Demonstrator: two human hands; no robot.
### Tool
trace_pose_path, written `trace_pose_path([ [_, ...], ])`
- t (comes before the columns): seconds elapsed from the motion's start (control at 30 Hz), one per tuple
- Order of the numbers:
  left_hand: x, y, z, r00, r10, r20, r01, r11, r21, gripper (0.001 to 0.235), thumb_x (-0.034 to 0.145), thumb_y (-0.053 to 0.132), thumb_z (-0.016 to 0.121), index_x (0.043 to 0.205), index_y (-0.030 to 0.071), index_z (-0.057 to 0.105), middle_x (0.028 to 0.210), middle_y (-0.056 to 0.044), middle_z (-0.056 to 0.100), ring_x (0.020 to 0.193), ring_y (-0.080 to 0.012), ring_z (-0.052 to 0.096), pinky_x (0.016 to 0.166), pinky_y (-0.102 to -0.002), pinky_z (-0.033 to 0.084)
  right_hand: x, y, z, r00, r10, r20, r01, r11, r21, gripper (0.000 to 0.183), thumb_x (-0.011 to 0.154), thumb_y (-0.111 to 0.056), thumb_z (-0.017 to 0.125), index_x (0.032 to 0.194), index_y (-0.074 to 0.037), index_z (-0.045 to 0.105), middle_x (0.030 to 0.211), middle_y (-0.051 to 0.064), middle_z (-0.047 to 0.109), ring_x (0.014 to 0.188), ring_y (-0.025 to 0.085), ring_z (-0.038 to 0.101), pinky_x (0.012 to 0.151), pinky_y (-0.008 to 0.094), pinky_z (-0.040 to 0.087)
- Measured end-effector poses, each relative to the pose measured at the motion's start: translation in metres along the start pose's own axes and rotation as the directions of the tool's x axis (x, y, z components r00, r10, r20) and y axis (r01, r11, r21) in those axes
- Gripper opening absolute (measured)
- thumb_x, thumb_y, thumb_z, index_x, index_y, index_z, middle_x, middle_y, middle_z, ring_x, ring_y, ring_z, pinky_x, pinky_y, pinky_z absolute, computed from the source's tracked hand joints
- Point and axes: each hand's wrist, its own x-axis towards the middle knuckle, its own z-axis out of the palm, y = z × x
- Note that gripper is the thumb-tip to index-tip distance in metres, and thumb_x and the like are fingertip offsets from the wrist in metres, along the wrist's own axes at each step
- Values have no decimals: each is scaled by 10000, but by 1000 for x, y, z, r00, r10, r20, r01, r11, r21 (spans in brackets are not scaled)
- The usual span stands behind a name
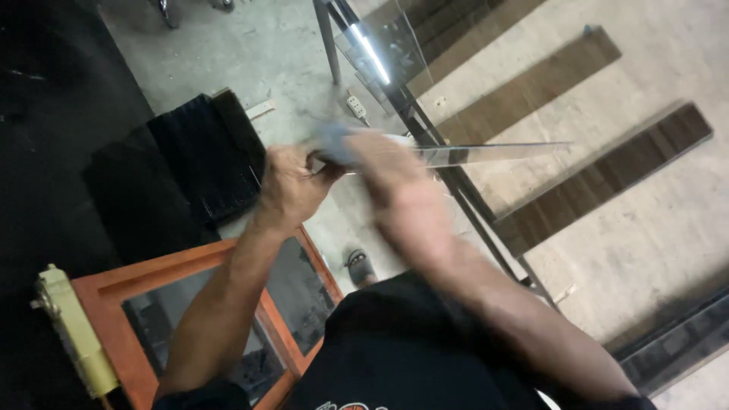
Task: Cleaning and polishing the edges of glass strips using a handheld block
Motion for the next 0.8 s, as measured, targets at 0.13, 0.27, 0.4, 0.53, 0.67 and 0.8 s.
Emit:
trace_pose_path([
  [0.13, -7, -54, 19, 989, 91, 118, -57, 962, -268, 157, 823, 246, 910, 871, 147, 798, 738, -54, 766, 722, -141, 745, 627, -270, 534, -3, 2, 6, 997, 9, -80, -15, 997, -78, 369, 982, -88, 584, 1339, -73, 677, 1328, 191, 677, 1285, 363, 605, 1113, 459, 471],
  [0.27, 2, -49, 12, 768, 635, 83, -559, 601, 571, 206, 996, 201, 651, 1115, 38, 687, 982, -81, 714, 808, -156, 638, 730, -346, 501, -4, 3, -1, 984, -176, -35, 178, 983, 51, 577, 899, 71, 578, 1462, -33, 500, 1506, 194, 554, 1441, 360, 507, 1243, 447, 390],
  [0.4, 12, 24, -27, 869, 484, 104, -442, 853, -278, 212, 911, 137, 823, 1013, -39, 766, 993, -144, 786, 894, -231, 781, 762, -309, 618, -23, 50, -5, 992, 96, -79, -89, 993, 80, 401, 952, -24, 565, 1340, -71, 653, 1363, 162, 674, 1288, 317, 624, 1158, 393, 442],
  [0.53, 18, 26, -30, 857, 492, 155, -478, 870, -119, 221, 926, -56, 765, 769, 35, 639, 674, -60, 552, 591, -159, 467, 566, -363, 381, -25, 48, -25, 969, -175, -172, 200, 969, 142, 304, 1064, -20, 539, 1348, 83, 567, 1405, 264, 608, 1345, 416, 598, 1226, 498, 441],
  [0.67, 24, 46, -34, 825, 529, 199, -489, 844, -219, 176, 899, -52, 834, 1049, -94, 753, 1030, -198, 774, 934, -274, 783, 842, -324, 641, -82, 201, -35, 992, 125, 2, -119, 941, 316, 607, 879, 52, 461, 1473, -60, 509, 1522, 160, 511, 1446, 301, 476, 1214, 405, 421],
  [0.8, 28, 63, -31, 820, 528, 219, -503, 849, -164, 67, 956, -64, 782, 1003, -102, 754, 1020, -208, 768, 904, -279, 778, 838, -338, 633, -70, 198, -56, 985, 172, -4, -162, 936, 311, 652, 834, 234, 374, 1405, -16, 566, 1416, 197, 616, 1353, 328, 563, 1188, 443, 430],
])
